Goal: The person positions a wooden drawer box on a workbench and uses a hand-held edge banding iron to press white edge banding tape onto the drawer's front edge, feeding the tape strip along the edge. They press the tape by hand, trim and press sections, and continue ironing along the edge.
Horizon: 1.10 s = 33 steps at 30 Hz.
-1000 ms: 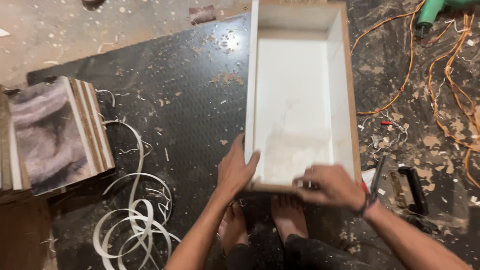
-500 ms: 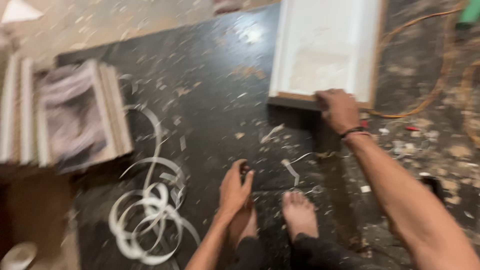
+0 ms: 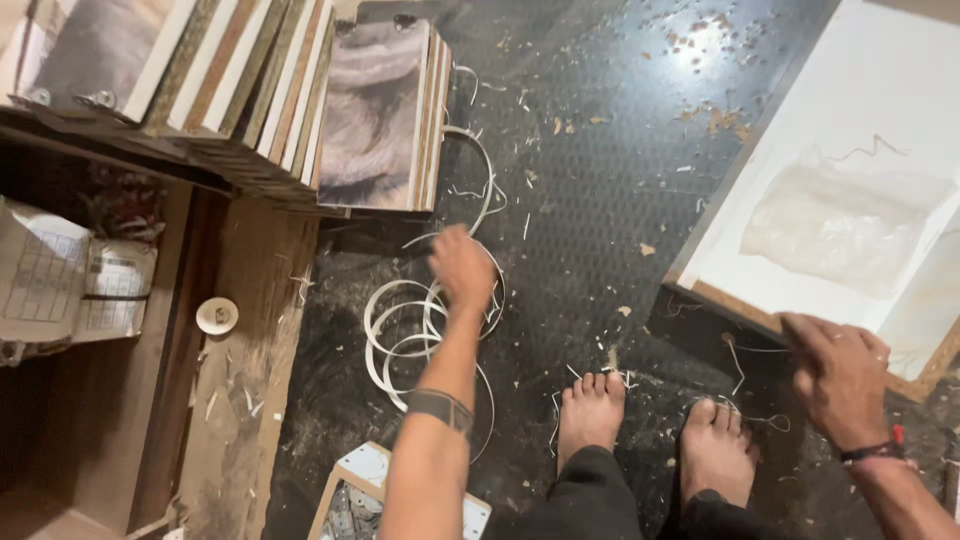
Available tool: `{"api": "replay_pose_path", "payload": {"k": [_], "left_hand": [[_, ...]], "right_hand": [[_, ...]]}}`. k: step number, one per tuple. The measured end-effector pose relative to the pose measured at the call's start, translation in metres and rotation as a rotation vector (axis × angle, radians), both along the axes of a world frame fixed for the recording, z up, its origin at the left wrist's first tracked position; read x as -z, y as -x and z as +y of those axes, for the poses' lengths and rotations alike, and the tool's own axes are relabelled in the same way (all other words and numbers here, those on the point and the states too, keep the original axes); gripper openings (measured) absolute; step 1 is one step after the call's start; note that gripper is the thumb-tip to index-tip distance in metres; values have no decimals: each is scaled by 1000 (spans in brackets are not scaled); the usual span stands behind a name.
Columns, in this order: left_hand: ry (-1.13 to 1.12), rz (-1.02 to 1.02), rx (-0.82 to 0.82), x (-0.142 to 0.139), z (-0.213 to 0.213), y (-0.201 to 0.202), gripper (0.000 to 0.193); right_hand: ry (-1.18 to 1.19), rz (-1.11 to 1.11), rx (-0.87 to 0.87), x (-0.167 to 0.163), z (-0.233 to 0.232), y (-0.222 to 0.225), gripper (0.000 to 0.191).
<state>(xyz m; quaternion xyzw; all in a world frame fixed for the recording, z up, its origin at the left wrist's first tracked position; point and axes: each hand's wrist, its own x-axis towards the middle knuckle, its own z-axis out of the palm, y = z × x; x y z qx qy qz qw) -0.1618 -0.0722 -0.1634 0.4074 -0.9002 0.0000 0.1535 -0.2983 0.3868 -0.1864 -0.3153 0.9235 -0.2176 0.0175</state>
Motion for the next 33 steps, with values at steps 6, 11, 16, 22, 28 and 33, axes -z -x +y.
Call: {"api": "replay_pose_path", "payload": {"k": [6,11,16,22,28,33], "left_hand": [[-410,-218,-263,2,-11,-16,53],[-337,-94,58,16,11,-25,24],[-715,381,257,-22,24,-32,16],[-861,591,759,-180,37,-67,10],[-697,298,927,-247,60,-52,21],[-915,84,1060,-165,137,-13,23]], "right_hand": [[-14,-6,-92,0,4,-29,55],[-9,-23,-189,-3,5,-27,52],[-92,-62,-205,-4,9,-25,56],[-39,-110,-178,-13,5,-26,43],[225,-288,-106,-55,-23,-30,46],[795,-1117,110,-69,-39,-44,56]]}}
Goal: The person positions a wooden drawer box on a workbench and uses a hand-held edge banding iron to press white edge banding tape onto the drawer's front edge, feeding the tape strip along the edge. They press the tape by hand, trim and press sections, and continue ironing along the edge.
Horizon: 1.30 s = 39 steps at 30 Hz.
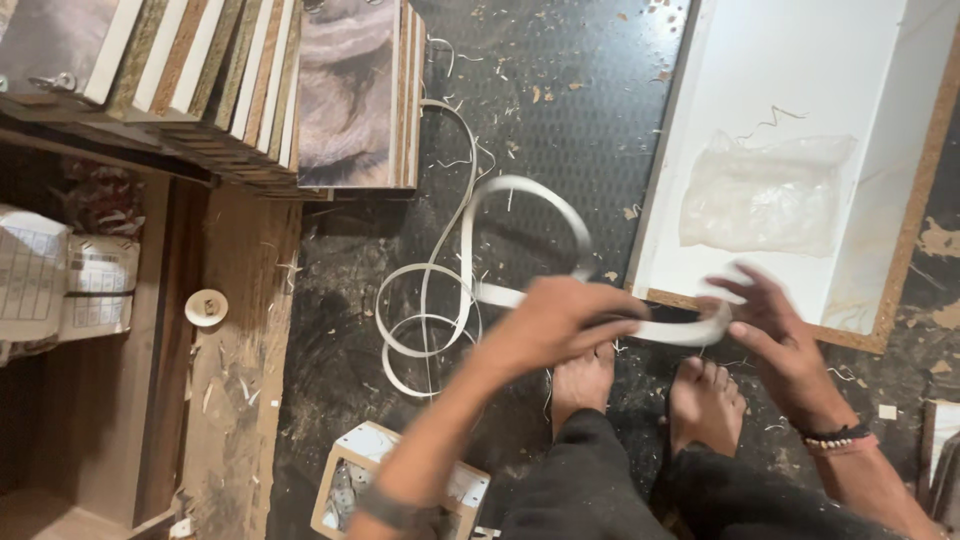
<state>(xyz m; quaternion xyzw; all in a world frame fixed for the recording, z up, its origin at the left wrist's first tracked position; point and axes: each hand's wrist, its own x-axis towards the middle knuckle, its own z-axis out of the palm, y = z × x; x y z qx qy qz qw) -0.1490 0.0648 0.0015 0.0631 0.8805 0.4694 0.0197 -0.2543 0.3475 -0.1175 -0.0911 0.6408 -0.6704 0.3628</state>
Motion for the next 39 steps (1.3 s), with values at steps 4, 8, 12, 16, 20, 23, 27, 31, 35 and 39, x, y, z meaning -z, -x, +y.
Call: {"api": "replay_pose_path", "payload": {"k": [4,8,12,16,20,23,27,31,35,39], "left_hand": [[-27,-81,-90,60,26,7,25],[69,-120,-96,93,29,2,28],[97,-126,-90,114,30,-4,32],[164,-153,-135,124,11,-6,35],[312,-295,-176,114,-45,-15,43],[458,-373,-258,90,-99,-30,44],[321,-372,-436,58,-145,-52,32],[340,-354,-429,54,-153,-49,28],[583,-371,-346,80,-150,-32,28],[931,-259,-220,115,-133,-15,25]], "right_hand": [[-362,45,-92,16,15,3,30],[-461,100,21,27,63,10,28],[-447,207,229,41,97,3,24],[-399,262,487,55,124,7,17],[-368,273,586,68,142,13,14],[-340,249,598,73,145,15,15],[-343,225,617,71,138,15,16],[-329,272,623,63,130,13,15],[-399,282,660,57,126,14,19],[-447,257,649,55,127,18,24]]}}
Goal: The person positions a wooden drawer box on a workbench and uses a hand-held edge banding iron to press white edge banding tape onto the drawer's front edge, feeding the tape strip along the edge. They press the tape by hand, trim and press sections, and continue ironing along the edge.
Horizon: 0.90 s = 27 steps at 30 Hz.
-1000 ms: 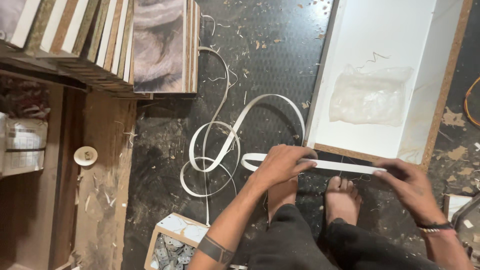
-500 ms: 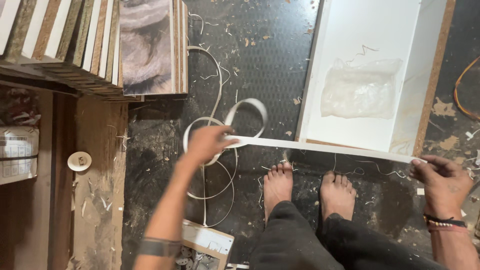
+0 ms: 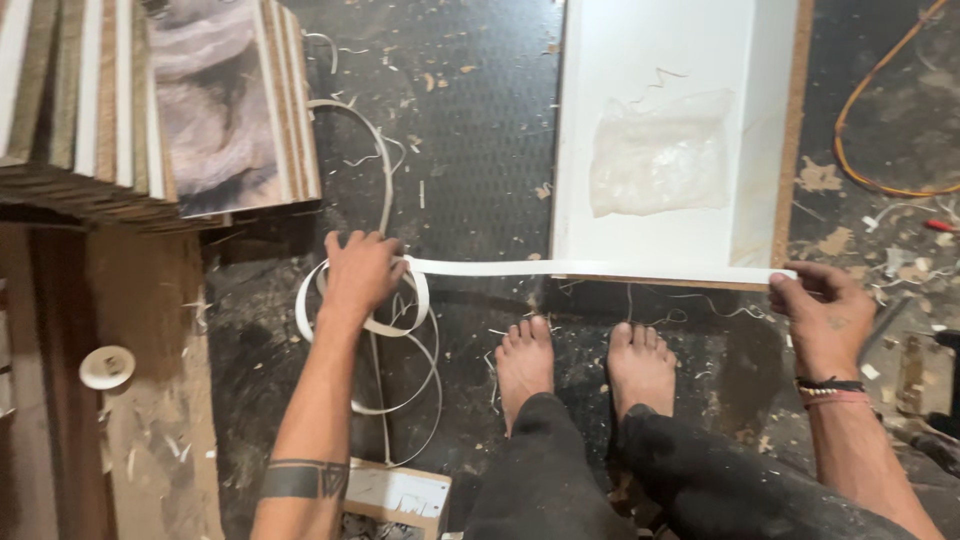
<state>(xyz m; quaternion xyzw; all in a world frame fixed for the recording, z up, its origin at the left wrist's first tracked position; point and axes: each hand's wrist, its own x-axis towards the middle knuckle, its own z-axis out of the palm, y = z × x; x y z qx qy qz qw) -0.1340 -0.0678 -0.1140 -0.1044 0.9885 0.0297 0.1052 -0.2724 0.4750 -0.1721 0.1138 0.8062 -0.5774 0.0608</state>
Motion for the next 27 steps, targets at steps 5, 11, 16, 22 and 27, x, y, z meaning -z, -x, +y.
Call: {"api": "replay_pose_path", "payload": {"k": [5,11,16,22,27], "left_hand": [[-254,293,150,19,58,21,37],[-586,527,312,23,181,60,32],[-691,356,410,30,241,84,35],[-745,394,451,27,246,77,48],[-752,359,369,19,248,80,31]], "right_hand": [[-24,6,-24,1,2,0,28],[-56,71,-40,9,6,-3,31],[-101,112,-46,19,6,-3,29],[-315,250,-28,15,-6,-17,35],[-377,231,24,-4,-19,-23,36]]}}
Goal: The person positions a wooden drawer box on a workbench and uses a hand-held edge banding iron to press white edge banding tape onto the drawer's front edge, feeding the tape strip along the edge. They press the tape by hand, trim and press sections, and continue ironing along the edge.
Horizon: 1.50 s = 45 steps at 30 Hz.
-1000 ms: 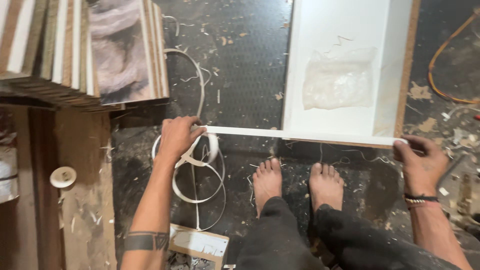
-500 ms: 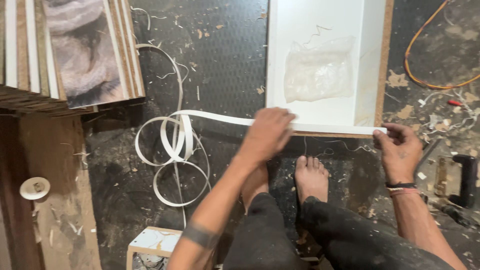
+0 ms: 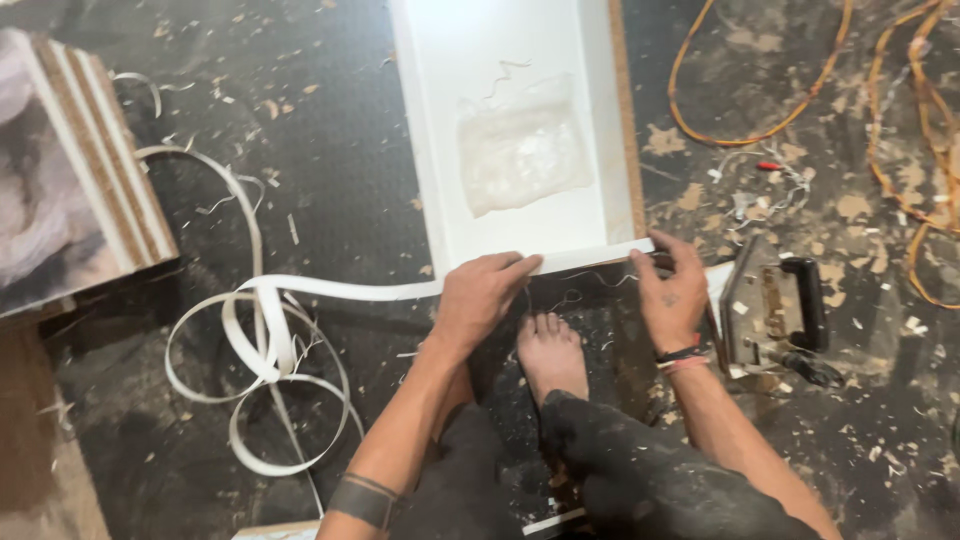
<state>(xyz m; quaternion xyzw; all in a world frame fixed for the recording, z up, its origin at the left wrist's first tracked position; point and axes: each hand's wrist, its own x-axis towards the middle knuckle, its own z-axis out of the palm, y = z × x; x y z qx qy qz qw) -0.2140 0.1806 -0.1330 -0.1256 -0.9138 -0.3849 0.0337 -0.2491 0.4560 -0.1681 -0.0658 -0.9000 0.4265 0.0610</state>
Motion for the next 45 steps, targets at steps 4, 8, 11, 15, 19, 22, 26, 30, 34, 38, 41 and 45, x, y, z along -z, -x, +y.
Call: {"api": "replay_pose_path", "payload": {"k": [4,8,11,15,19,22,26,30,34,38,41,45], "left_hand": [[-16,24,-22,-3,4,4,29],[4,-9,-21,-4,5,5,28],[-8,-13,-26,-5,5,6,27],[-15,-11,-19,-7,4,9,28],[11,-43,-6,-8,3,10,27],[21,-57,1,-8,3,11,28],[15,-56,-8,-9,3,11,27],[36,-64,-35,-9,6,8,28],[57,-82,-47,-7,8,7,27],[87,-102,-44,-5,9,8,28],[84,-99,-42,-5,9,8,29],[45,-82,-52,-6,8,6,31]], "right_hand": [[9,-7,28,-10,-6,-1,35],[-34,-37,24,-15,-5,-3,36],[-49,-47,26,-15,-4,-1,36],[-34,-48,59,-12,-6,-3,39],[-13,16,68,-7,-9,-9,33],[-20,30,66,-7,-9,-12,31],[-67,-1,67,-11,-8,-13,31],[-85,-9,60,-15,-8,-11,30],[-46,-30,66,-14,-6,-10,29],[49,-54,73,-9,-2,-8,28],[127,-97,61,-7,2,-3,29],[5,-208,-84,-16,26,11,37]]}}
